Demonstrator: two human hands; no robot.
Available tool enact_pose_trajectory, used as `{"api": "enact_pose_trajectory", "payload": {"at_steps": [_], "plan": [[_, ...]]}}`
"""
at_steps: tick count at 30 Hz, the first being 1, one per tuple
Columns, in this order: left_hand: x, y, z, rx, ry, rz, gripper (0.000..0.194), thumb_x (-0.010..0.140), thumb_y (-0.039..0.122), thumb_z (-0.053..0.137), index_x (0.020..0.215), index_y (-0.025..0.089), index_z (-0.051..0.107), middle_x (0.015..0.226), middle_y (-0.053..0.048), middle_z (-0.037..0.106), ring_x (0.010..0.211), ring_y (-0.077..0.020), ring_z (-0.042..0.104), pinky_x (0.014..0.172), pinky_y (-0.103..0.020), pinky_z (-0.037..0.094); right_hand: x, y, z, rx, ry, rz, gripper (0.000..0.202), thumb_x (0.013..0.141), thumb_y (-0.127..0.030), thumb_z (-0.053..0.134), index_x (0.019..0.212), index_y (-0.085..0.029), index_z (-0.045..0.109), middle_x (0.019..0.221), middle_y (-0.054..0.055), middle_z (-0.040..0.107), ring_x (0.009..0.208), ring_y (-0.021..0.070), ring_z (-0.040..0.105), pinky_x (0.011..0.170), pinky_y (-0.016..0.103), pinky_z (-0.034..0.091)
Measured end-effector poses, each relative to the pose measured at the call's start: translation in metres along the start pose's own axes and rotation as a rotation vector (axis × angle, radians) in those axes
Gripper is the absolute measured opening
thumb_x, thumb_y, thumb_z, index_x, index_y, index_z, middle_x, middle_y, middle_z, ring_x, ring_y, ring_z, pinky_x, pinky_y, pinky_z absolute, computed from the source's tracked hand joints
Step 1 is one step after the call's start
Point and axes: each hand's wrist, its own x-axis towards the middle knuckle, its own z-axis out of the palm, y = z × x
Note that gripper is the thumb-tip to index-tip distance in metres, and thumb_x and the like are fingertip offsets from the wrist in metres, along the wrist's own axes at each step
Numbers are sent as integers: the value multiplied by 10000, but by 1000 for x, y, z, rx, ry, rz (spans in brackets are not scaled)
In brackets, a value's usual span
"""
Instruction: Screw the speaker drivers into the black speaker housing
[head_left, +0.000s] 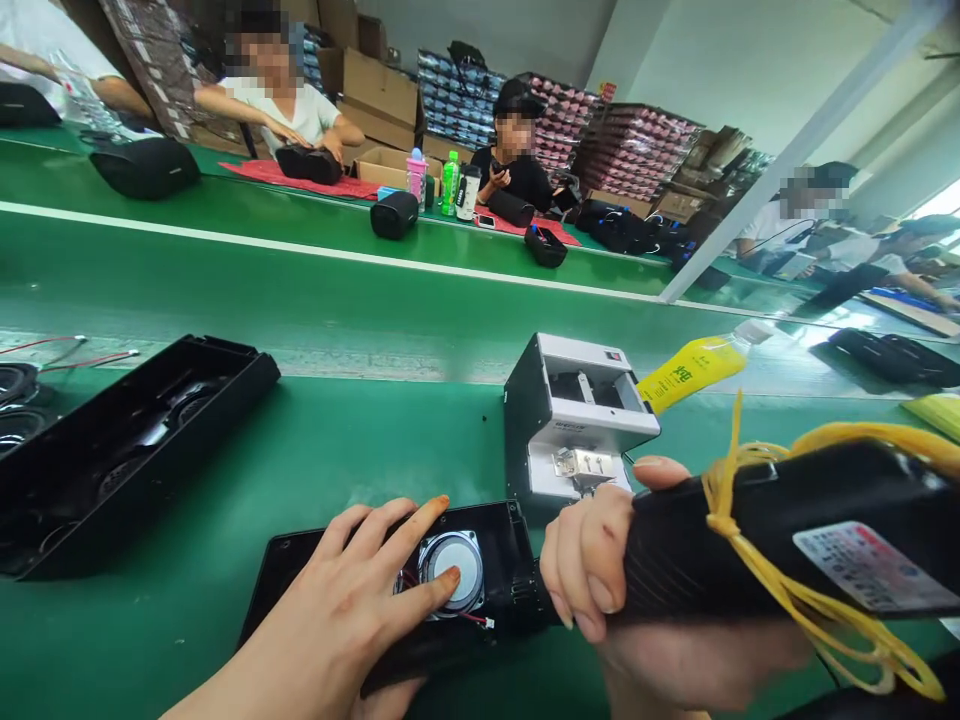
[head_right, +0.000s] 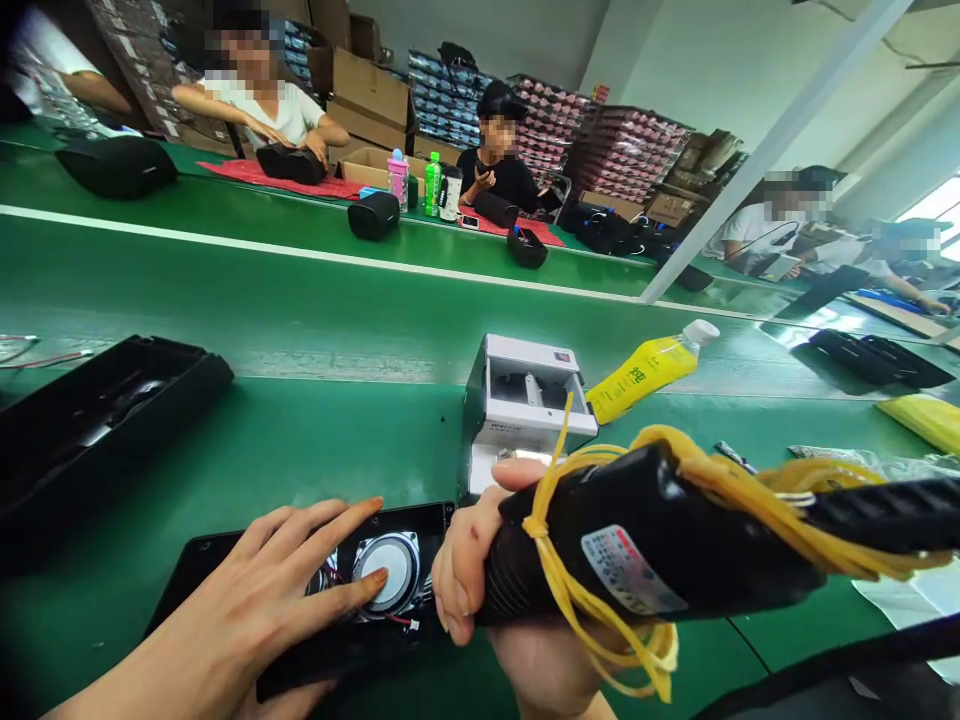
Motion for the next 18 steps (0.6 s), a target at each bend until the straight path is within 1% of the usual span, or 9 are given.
{"api": "enact_pose_trajectory", "payload": {"at_steps": [3,5,7,11,14,17,18], "plan": [[0,1,1,-31,34,20,620,765,284,724,1368,426,697,1721,-41,499,1419,-373,553,1111,-599,413,-1,7,0,8,24,22,569,1009,-839,546,1279,-393,777,645,-50,560,411,112,470,421,218,507],[1,3,-2,-43,4,-21,615,771,255,732,1364,417,698,1727,-42,491,1448,-365,535,1138,-600,408,0,10,1,2,36,22,622,927,-893,626,1263,-394,785,641,-59,563,401,102,459,407,208,497],[2,7,-8,-56,-37,-63,628,785,234,743,1381,423,686,1737,-33,481,1488,-352,510,1175,-600,393,1,11,1,-22,40,13,638,884,-903,678,1258,-398,787,634,-65,567,397,101,464,401,206,498],[4,10,-13,-88,-75,-85,690,766,207,749,1409,441,662,1761,-18,448,1516,-356,484,1186,-621,382,1,11,1,-50,39,7,625,898,-889,675,1272,-400,786,619,-60,576,382,115,474,383,221,496],[2,6,-9,-108,-58,-55,712,755,204,746,1428,416,653,1764,-51,434,1493,-392,486,1159,-659,394,0,14,0,-54,50,15,604,918,-883,650,1247,-397,793,621,-55,564,376,121,458,365,230,475],[1,2,-3,-118,-48,-22,727,741,204,747,1437,390,652,1749,-93,434,1456,-429,494,1119,-696,411,0,16,2,-51,22,32,529,978,-821,618,1250,-401,791,616,-51,552,376,131,455,360,235,462],[1,2,-2,-119,-47,-19,733,736,198,744,1439,386,652,1743,-100,437,1449,-434,496,1114,-704,413,0,16,3,-48,14,37,514,979,-807,628,1250,-401,792,617,-50,555,376,131,456,359,235,457]]}}
